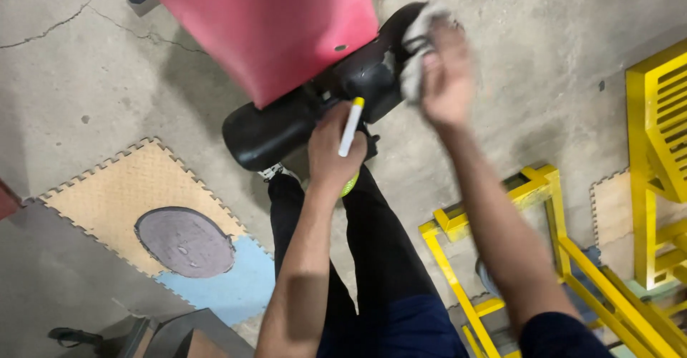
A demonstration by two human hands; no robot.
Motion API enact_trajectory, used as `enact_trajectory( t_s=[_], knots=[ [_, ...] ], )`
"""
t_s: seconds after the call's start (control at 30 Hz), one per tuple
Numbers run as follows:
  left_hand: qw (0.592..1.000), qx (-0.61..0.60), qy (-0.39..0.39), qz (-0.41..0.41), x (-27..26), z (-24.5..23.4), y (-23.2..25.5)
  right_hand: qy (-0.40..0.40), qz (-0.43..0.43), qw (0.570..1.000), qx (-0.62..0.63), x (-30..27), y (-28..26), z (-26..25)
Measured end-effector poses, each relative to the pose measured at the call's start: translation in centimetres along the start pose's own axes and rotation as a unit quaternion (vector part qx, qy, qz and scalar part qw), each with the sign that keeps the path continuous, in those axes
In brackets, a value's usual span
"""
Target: Wiping down and sanitizing various gym machines and weight benches with a spray bottle and cloth.
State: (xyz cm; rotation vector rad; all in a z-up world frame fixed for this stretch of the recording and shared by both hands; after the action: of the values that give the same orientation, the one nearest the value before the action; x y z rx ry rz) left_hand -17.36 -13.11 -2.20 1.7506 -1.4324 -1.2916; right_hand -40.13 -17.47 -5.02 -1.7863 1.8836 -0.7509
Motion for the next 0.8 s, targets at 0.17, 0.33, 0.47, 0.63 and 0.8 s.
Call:
enact_trajectory(
  t_s=[0.17,0.33,0.47,0.63,0.8],
  knots=[
    [0.994,0.014,0.101,0.04,0.5,-0.1,-2.7,-0.116,-0.147,0.956,-0.227,-2.4,-5.6,7.7],
    [0.994,-0.018,0.106,0.015,0.8,-0.2,-3.4,-0.246,-0.292,0.906,-0.181,1.5,-1.1,11.6],
    [0.995,-0.028,0.09,0.022,0.6,0.0,-2.7,-0.181,-0.135,0.944,-0.243,6.8,4.6,8.1],
    [0.997,-0.039,0.065,-0.017,-0.1,0.3,-3.6,-0.126,-0.046,0.973,-0.189,4.4,2.7,6.2],
    [0.998,0.0,0.033,0.049,0.0,1.1,-3.6,-0.047,0.014,0.988,-0.144,-8.7,-1.3,9.7]
  ],
)
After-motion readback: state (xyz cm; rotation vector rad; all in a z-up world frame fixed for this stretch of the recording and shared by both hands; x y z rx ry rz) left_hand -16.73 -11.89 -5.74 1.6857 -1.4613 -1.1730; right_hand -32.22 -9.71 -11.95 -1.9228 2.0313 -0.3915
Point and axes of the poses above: each hand's wrist, its own x-axis towards the middle knuckle, its own z-axis out of the palm, y = z × x, the point moved 8 cm from there along x, towards the middle knuckle, and after that the axes turned 2 degrees about y, right-handed, at the moved point
